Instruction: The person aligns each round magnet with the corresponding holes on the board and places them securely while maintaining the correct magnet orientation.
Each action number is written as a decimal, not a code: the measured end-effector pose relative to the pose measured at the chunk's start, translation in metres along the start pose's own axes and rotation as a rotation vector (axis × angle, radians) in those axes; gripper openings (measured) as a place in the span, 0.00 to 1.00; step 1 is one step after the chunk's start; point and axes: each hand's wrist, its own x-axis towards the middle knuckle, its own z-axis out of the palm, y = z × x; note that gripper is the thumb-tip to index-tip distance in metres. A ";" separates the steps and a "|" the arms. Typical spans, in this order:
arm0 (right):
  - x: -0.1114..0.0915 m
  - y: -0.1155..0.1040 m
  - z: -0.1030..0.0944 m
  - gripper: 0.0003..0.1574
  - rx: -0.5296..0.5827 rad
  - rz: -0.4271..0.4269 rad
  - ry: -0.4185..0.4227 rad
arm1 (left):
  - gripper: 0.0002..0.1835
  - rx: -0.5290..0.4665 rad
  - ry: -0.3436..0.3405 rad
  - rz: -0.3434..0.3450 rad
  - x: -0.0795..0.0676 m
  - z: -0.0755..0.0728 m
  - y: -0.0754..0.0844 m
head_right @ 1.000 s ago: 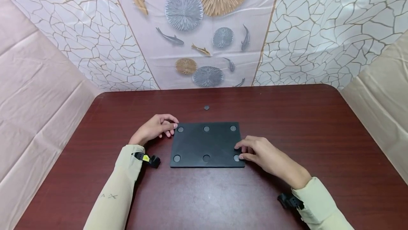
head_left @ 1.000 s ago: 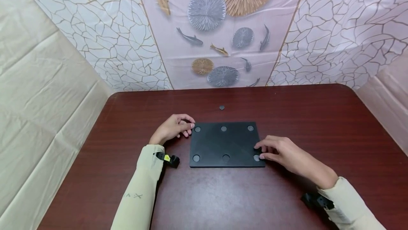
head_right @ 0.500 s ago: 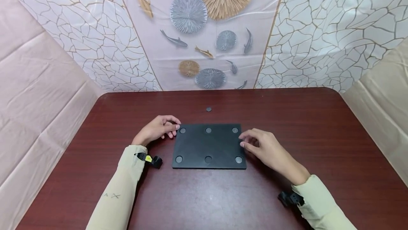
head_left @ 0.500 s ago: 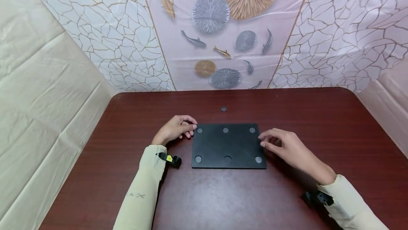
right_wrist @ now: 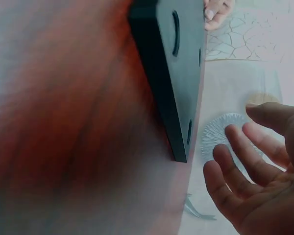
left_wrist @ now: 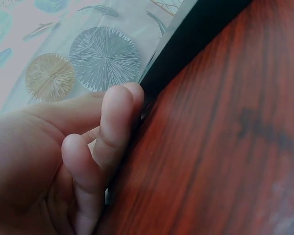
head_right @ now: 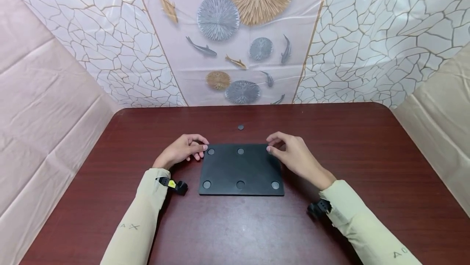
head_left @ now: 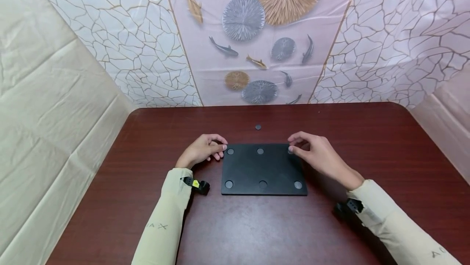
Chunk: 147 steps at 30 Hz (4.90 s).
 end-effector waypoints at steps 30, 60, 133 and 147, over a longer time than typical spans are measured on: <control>0.075 0.003 0.033 0.13 0.032 0.030 -0.110 | 0.08 0.009 -0.007 -0.007 -0.001 -0.001 0.002; 0.123 0.001 0.051 0.15 0.041 0.132 -0.186 | 0.09 0.014 -0.004 -0.012 0.001 0.000 0.000; 0.120 -0.005 0.049 0.18 -0.276 -0.002 -0.316 | 0.10 0.016 -0.028 0.027 0.003 -0.001 -0.002; 0.111 -0.002 0.042 0.17 -0.128 -0.015 -0.276 | 0.10 0.025 -0.025 0.007 -0.001 -0.004 -0.002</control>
